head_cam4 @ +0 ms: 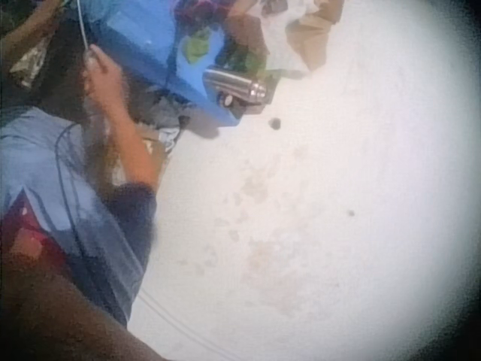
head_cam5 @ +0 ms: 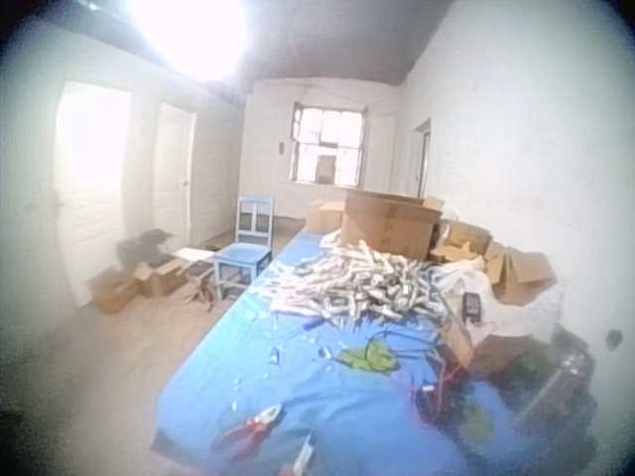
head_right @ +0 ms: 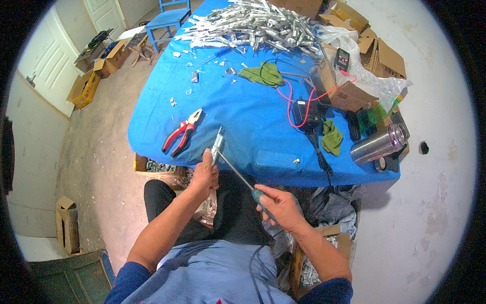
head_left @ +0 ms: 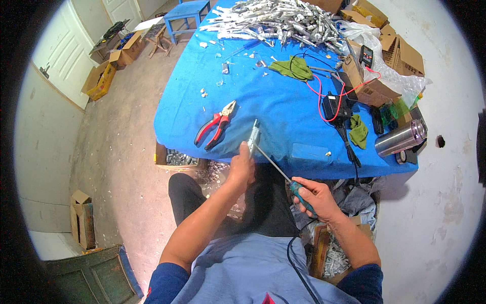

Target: The person inserts a small metal component into a bracket and secures it by tightening a screw with a screwdriver.

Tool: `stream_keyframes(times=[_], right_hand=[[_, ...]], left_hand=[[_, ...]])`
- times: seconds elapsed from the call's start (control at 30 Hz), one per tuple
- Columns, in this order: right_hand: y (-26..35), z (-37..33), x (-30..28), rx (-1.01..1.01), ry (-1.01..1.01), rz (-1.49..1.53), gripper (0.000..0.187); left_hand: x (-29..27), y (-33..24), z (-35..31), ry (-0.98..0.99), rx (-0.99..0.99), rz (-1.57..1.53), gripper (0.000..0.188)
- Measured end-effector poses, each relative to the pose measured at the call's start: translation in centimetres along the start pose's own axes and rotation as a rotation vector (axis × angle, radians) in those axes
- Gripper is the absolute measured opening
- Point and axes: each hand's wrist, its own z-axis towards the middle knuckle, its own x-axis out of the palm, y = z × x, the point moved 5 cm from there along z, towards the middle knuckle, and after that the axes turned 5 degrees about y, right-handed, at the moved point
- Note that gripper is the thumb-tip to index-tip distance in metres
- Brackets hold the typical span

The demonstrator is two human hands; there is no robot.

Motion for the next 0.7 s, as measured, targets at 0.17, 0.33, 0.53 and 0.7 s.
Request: stream_keyframes(times=[0.17,0.33,0.53,0.7], right_hand=[[-1.7,0.1,0.3,-0.126,0.063,0.311,0.049],[-0.8,-0.5,0.1,-0.034,-0.043,-0.113,0.048],[1.5,-0.7,1.5,-0.621,-0.21,-0.965,0.049],[1.6,-1.2,2.9,-0.512,-0.283,-1.349,0.048]], left_hand=[[-0.4,0.1,0.0,0.007,0.017,0.034,0.064],[-1.0,0.6,0.7,-0.018,0.019,0.091,0.065],[-0.1,0.5,0.0,-0.028,0.027,0.05,0.065],[0.1,0.1,-0.4,-0.051,0.001,0.069,0.066]])
